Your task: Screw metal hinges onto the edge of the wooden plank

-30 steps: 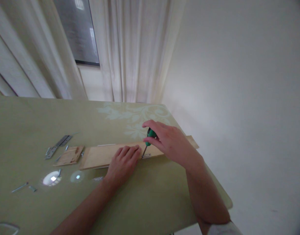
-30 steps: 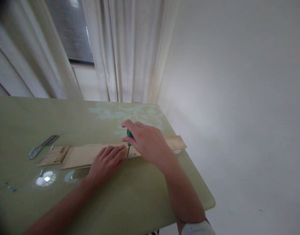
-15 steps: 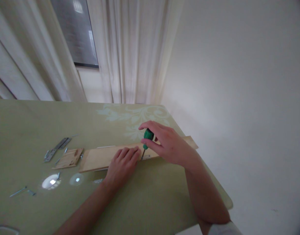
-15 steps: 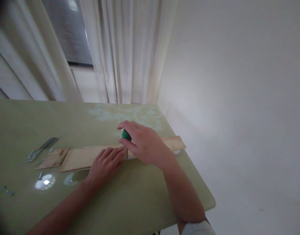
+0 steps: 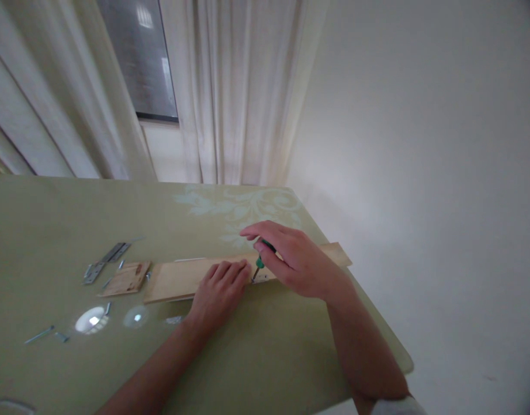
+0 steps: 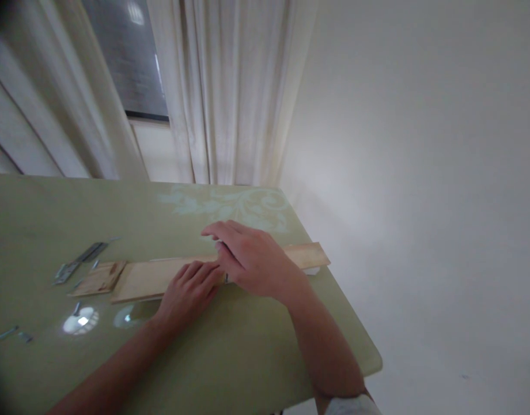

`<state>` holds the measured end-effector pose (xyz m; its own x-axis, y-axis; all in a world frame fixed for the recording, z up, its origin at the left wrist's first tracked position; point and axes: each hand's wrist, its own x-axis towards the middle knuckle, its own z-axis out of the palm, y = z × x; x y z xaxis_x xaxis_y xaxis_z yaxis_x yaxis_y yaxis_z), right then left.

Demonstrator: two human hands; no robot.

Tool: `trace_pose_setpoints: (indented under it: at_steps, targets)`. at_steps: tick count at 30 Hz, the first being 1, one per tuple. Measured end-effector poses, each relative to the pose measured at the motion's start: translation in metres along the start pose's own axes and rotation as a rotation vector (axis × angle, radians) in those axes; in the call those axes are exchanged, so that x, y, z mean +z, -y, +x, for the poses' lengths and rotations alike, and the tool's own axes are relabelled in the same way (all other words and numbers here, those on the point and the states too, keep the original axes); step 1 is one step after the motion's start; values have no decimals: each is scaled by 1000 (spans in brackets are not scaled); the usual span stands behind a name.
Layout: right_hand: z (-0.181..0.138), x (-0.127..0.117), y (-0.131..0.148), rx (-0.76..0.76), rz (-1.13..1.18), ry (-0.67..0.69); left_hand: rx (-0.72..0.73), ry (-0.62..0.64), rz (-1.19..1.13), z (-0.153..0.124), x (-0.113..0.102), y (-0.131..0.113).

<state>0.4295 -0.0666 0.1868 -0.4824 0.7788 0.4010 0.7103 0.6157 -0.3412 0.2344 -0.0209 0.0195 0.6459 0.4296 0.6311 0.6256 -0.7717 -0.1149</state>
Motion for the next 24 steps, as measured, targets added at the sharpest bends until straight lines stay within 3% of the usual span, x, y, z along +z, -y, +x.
trace_pose_setpoints:
  at_steps: [4, 7, 20, 24]
  targets:
    - [7, 17, 4, 154, -308, -79, -1, 14, -1, 0, -1, 0]
    - [12, 27, 7, 149, -451, -110, 1, 0, 5, 0, -2, 0]
    - [3, 4, -6, 86, -101, -128, 7, 7, 2, -2, 0, 1]
    - [4, 3, -12, 75, -180, -158, 9, 16, 21, -3, 2, 1]
